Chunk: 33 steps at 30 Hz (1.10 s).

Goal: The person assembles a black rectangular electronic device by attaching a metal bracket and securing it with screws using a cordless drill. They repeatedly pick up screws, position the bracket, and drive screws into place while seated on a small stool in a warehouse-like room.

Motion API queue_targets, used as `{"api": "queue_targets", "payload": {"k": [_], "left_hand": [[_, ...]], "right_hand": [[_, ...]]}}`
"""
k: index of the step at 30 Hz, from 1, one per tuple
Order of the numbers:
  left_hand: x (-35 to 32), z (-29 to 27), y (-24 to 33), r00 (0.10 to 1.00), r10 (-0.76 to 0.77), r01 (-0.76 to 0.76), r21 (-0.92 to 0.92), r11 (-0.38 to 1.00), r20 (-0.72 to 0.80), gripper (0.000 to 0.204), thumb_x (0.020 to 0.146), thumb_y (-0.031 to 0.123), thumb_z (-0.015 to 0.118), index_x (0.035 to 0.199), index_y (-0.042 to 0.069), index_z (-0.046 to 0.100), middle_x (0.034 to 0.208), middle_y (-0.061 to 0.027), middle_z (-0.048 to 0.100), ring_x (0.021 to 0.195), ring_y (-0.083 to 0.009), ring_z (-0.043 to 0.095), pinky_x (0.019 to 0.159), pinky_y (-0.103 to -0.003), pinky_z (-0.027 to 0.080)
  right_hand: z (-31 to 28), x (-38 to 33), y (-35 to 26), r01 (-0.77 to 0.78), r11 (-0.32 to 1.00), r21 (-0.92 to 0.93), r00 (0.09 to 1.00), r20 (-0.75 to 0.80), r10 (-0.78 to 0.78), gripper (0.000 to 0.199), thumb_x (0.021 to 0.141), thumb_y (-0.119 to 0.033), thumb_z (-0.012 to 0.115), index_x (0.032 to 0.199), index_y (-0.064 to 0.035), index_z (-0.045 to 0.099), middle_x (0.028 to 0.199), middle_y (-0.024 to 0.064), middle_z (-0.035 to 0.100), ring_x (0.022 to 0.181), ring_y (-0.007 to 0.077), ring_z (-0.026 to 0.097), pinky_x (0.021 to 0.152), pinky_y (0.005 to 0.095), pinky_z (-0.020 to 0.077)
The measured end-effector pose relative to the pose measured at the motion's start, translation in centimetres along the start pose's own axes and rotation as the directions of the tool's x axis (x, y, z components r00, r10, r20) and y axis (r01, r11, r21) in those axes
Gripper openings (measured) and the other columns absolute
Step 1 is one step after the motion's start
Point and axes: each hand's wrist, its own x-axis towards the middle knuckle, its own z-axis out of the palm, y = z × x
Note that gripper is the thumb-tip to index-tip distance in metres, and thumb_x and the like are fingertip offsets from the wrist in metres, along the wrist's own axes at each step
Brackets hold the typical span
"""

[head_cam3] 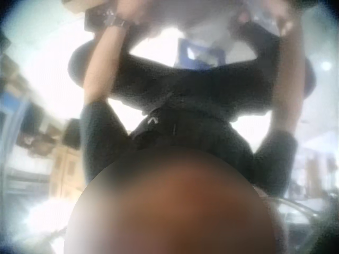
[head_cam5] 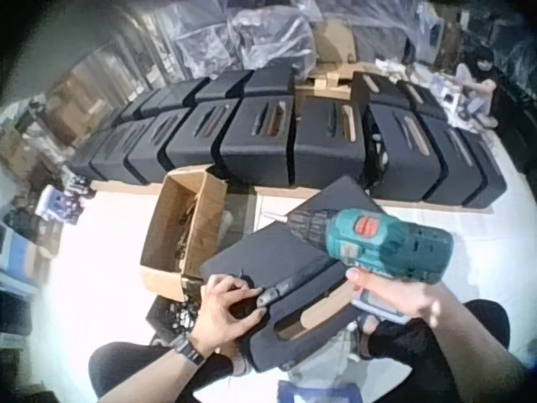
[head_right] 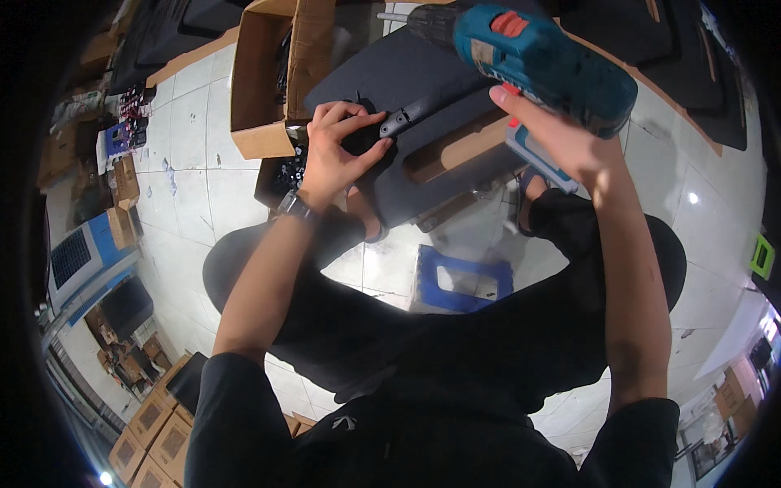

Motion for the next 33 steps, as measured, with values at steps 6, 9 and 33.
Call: {"api": "queue_targets", "payload": {"k": [6, 9, 33], "left_hand": [[-0.2, 0.2, -0.6, 0.998, -0.023, 0.018, -0.080, 0.997, -0.065, 0.038, 0.065, 0.024, 0.094, 0.100, 0.016, 0.081, 0.107, -0.0016, 0.065, 0.112, -0.0269, 0.057, 0.097, -0.042, 0.044], [-0.4, 0.5, -0.5, 0.995, -0.062, 0.055, -0.095, 0.994, -0.077, 0.037, 0.064, 0.024, 0.095, 0.098, 0.016, 0.082, 0.105, -0.0011, 0.066, 0.112, -0.0264, 0.057, 0.098, -0.042, 0.044], [2.2, -6.2, -4.9, 0.892, 0.070, -0.095, -0.034, 0.995, -0.446, 0.043, 0.087, 0.035, 0.084, 0.119, 0.010, 0.071, 0.108, -0.0089, 0.068, 0.104, -0.0276, 0.063, 0.096, -0.035, 0.049]], "right_hand": [[0.3, 1.3, 1.6, 0.617, 0.753, -0.230, 0.752, -0.111, -0.650, 0.031, 0.084, -0.026, 0.088, 0.105, -0.0067, 0.076, 0.086, 0.0018, 0.073, 0.069, 0.0145, 0.066, 0.069, 0.0280, 0.0537], [-0.3, 2.7, 2.8, 0.821, 0.443, -0.360, 0.473, -0.006, -0.881, 0.028, 0.086, -0.021, 0.085, 0.108, -0.0071, 0.077, 0.087, 0.0036, 0.075, 0.073, 0.0200, 0.070, 0.073, 0.0296, 0.0561], [-1.3, 2.9, 4.3, 0.551, 0.829, -0.101, 0.818, -0.130, -0.560, 0.034, 0.094, -0.020, 0.077, 0.125, -0.0067, 0.074, 0.097, 0.0043, 0.076, 0.073, 0.0116, 0.066, 0.072, 0.0260, 0.0532]]}}
